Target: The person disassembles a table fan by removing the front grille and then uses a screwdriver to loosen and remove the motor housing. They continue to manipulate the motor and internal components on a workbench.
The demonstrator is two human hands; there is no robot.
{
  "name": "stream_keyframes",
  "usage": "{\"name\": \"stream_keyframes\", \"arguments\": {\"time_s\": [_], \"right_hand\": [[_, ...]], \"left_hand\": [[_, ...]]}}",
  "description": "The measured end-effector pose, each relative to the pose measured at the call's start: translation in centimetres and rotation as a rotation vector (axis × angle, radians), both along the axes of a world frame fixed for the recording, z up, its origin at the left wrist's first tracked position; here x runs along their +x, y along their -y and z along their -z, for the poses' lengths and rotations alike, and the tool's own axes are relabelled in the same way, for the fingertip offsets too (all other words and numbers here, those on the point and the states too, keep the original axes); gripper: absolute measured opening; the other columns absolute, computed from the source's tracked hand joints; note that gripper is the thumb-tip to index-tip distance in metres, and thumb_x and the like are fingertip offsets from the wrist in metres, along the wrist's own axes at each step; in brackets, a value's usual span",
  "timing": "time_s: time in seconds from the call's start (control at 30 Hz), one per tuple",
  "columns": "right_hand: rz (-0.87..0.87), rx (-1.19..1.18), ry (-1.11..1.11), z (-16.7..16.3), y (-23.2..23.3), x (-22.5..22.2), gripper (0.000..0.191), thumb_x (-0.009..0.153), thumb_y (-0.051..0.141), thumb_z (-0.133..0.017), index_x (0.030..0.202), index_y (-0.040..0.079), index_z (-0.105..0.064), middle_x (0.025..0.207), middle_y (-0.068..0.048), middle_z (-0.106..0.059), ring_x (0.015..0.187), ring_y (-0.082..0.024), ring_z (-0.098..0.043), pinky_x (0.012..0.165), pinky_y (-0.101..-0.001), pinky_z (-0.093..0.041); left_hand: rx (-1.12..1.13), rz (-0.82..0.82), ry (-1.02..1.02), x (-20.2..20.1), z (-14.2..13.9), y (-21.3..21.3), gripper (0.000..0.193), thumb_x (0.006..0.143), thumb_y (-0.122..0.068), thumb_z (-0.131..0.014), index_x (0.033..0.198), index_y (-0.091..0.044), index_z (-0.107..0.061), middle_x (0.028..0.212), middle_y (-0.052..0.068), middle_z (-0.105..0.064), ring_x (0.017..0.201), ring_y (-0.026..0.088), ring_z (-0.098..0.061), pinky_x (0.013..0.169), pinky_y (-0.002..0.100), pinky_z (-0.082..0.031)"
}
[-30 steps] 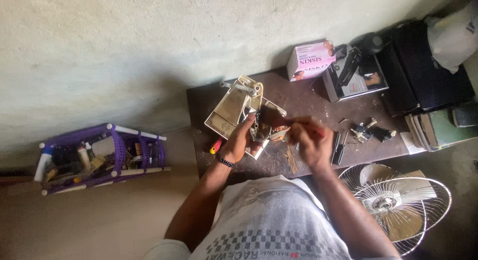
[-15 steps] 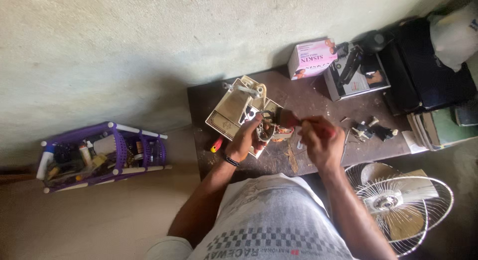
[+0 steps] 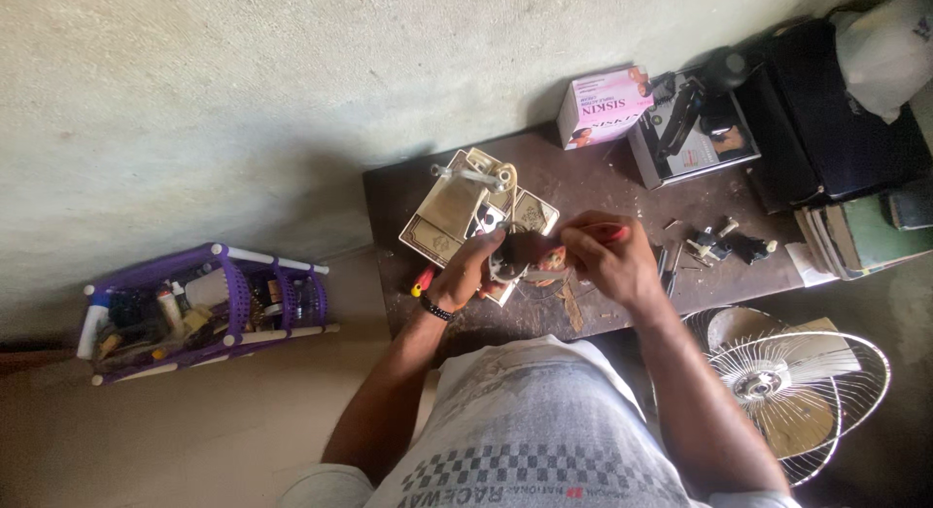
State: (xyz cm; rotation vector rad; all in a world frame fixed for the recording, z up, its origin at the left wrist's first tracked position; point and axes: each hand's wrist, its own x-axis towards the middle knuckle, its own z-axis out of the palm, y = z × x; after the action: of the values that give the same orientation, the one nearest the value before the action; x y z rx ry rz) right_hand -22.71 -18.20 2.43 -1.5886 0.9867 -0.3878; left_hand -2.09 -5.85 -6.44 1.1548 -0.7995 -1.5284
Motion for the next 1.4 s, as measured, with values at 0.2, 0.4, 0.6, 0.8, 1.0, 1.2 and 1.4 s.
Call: {"name": "stream_keyframes", "arguments": {"time_s": [0.2,0.4,0.6,0.8,1.0,1.2,1.4], "right_hand": [[-0.077,-0.174,-0.068,0.3,-0.7,-0.3,0.02,0.097,0.023,-0.067,0.102,0.006,-0.077,0.073,-0.006,-0.074,0.061,-0.011,-0.068,0.055,-0.0268,-0.054],[-0.057,-0.045,0.04,1.7,-1.5,-0.7,0.021,0.098,0.018,-0.062,0.108,0.008,-0.077,0.073,-0.009,-0.074,0.061,-0.014,-0.067,0.053,-0.0292,-0.054],[-0.138,-0.187,0.11,1.8,-0.6,-1.3,0.023,0.096,0.019,-0.063,0.113,0.007,-0.075,0.083,-0.006,-0.077,0.068,-0.011,-0.071,0.06,-0.0262,-0.06],[-0.109,-0.041,-0.013,2.2,-0.5,-1.7,0.022,0.098,0.019,-0.063,0.108,0.005,-0.077,0.071,-0.009,-0.073,0.057,-0.014,-0.065,0.05,-0.029,-0.051],[0.158,0.018,0.221,4.5,-2.1,-1.3,0.02,0.098,0.016,-0.064,0.103,0.0,-0.075,0.072,-0.007,-0.071,0.057,-0.012,-0.064,0.049,-0.0261,-0.052],[0.161,0.142,0.229,4.9,-1.5,-2.7,0.018,0.096,0.008,-0.059,0.1,-0.002,-0.073,0.068,-0.009,-0.069,0.052,-0.013,-0.062,0.045,-0.0268,-0.051],[0.235,0.112,0.359,4.1,-1.9,-1.4,0.019,0.101,0.009,-0.057,0.102,-0.002,-0.071,0.07,-0.009,-0.068,0.054,-0.013,-0.062,0.046,-0.0268,-0.051]], "left_hand": [[-0.051,-0.014,0.097,-0.1,0.0,0.1,0.064,0.101,-0.061,-0.041,0.122,-0.005,-0.066,0.07,-0.001,-0.064,0.048,0.003,-0.05,0.04,0.019,-0.037],[0.014,-0.077,0.085,0.2,1.0,0.6,0.07,0.104,-0.063,-0.039,0.114,0.0,-0.07,0.067,0.002,-0.064,0.049,0.004,-0.053,0.041,0.019,-0.039],[0.05,-0.085,0.011,0.0,1.2,0.6,0.062,0.1,-0.061,-0.04,0.115,-0.007,-0.066,0.074,0.0,-0.067,0.053,0.005,-0.058,0.04,0.02,-0.039],[-0.044,-0.003,0.054,0.0,1.6,1.0,0.062,0.104,-0.06,-0.04,0.111,-0.005,-0.069,0.067,0.002,-0.064,0.047,0.005,-0.053,0.038,0.021,-0.04],[0.034,-0.084,-0.014,-0.6,2.1,0.8,0.055,0.105,-0.055,-0.043,0.101,-0.005,-0.066,0.067,0.003,-0.064,0.047,0.006,-0.054,0.038,0.021,-0.038],[-0.01,-0.077,0.011,-0.3,1.5,0.6,0.047,0.105,-0.052,-0.045,0.1,-0.008,-0.061,0.065,0.001,-0.06,0.046,0.006,-0.051,0.037,0.021,-0.036],[-0.051,-0.043,0.055,-0.4,0.5,1.0,0.054,0.107,-0.054,-0.041,0.108,-0.005,-0.064,0.065,0.0,-0.059,0.045,0.004,-0.048,0.039,0.02,-0.035]]}}
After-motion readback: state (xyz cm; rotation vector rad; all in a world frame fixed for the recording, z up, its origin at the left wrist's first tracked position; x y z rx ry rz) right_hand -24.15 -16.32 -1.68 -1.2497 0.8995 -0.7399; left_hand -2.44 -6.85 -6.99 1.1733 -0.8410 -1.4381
